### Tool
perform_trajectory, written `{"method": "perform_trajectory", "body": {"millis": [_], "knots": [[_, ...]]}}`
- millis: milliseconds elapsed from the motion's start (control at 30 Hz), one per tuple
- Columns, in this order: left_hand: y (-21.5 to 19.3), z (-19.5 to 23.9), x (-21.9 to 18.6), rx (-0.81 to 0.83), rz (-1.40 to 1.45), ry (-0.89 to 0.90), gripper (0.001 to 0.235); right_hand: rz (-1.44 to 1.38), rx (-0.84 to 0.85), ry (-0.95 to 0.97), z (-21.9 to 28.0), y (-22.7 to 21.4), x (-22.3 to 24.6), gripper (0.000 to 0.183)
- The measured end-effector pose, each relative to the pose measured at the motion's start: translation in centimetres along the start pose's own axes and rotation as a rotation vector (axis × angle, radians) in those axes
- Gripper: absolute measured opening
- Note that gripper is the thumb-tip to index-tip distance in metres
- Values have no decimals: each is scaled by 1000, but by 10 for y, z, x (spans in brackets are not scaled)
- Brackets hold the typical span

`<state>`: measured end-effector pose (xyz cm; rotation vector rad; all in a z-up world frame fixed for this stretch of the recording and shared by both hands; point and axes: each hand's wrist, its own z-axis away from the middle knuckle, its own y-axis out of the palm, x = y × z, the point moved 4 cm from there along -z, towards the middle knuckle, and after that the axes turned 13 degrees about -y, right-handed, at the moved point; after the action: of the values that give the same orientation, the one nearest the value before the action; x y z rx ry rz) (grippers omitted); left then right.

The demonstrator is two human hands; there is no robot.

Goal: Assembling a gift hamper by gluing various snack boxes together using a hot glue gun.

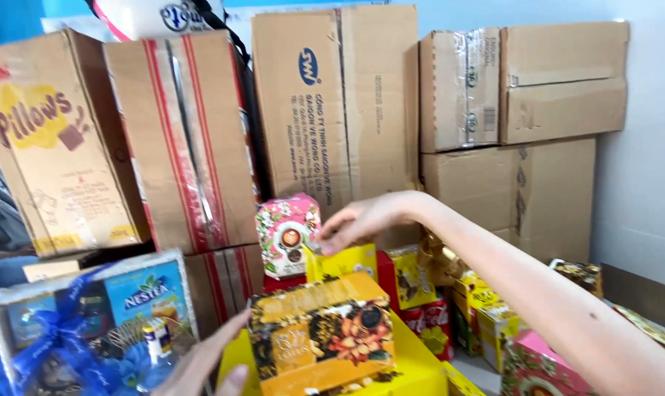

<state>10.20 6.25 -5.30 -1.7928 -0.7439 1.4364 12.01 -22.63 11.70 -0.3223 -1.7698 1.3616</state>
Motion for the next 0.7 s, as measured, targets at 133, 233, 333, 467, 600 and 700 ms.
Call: {"method": "perform_trajectory", "body": {"millis": [133, 233, 333, 467, 600, 700], "knots": [[7, -1, -11, 94, 64, -177, 89, 31, -177, -6, 14, -1, -7, 70], [-4, 32, -37, 10, -9, -319, 85, 100, -474, -8, 42, -2, -26, 62], [-5, 37, -39, -94, 10, -260, 86, 263, -669, 210, 82, -7, -45, 56], [-9, 45, -32, -287, 75, -147, 85, 488, -634, 564, 125, 8, -82, 60], [-12, 38, -24, -285, 47, -173, 89, 552, -473, 700, 144, 45, -130, 56], [-16, 45, -40, -269, 36, -260, 87, 441, -502, 713, 147, 69, -149, 52]]}}
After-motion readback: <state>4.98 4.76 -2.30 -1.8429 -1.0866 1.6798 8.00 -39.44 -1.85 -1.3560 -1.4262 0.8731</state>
